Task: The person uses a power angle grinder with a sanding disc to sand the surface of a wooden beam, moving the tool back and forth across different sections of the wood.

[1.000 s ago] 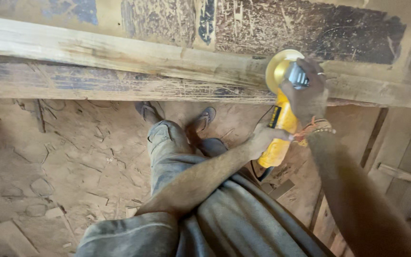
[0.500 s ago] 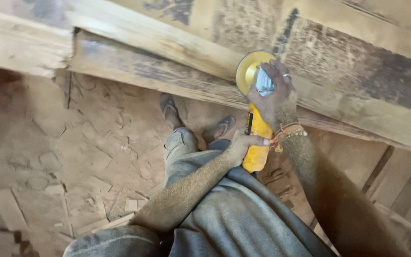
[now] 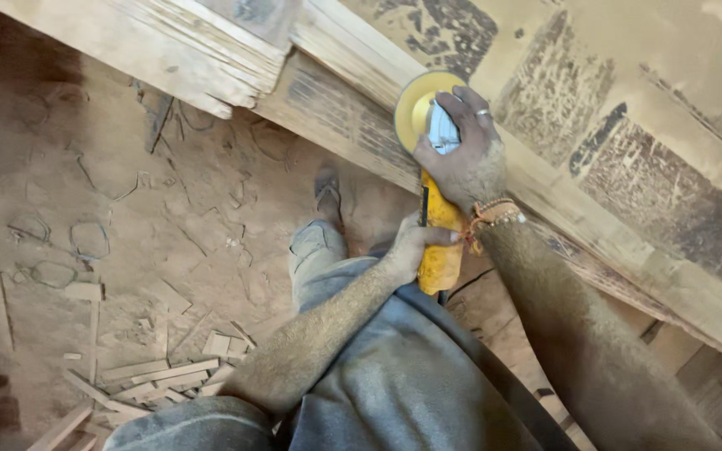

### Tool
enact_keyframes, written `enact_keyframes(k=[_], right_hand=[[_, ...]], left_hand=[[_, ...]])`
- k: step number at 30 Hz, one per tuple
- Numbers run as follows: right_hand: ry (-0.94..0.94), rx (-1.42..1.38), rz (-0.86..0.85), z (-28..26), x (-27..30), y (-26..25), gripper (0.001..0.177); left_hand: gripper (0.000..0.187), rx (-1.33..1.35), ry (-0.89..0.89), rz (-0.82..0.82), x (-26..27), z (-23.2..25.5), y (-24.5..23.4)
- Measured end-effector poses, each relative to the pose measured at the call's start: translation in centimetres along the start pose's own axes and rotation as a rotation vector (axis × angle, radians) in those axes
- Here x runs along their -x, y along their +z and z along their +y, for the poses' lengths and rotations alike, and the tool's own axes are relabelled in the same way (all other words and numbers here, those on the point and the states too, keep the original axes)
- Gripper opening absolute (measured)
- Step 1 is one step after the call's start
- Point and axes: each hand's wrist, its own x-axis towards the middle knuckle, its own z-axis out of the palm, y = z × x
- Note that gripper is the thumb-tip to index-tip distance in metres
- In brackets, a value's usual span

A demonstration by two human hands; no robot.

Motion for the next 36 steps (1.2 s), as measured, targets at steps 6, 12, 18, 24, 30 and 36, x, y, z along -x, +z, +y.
enact_keyframes(k=[6,12,18,24,30,36], right_hand=[[-0.063,-0.04,-0.073,-4.3,-4.5,3.1,0.056],[-0.112,-0.056,-0.098,-7.7,-9.1,7.3,0.06],[-0.09,-0.077,-0.012,-8.8,-10.4,8.2,0.06],[0.103,-0.089,0.026,-5.4,-4.5,3.6,0.057],[0.248,-0.097,0.114,0.4,2.1,-1.1,0.055],[0.356,-0.05,0.246,7.1,8.4,-4.5,0.056]], left_hand=[[0.033,0.07,0.109,0.022,0.3,4.9,-2.1],[0.031,0.118,0.175,0.048,-0.2,9.9,-5.3],[0.025,0.171,0.127,-0.062,-0.3,11.7,-7.0],[0.034,0.027,0.0,0.025,0.1,6.0,-4.7],[0.035,-0.126,-0.17,-0.064,-0.3,-0.6,-2.0],[0.037,-0.2,-0.297,-0.132,-1.4,-5.1,2.4]])
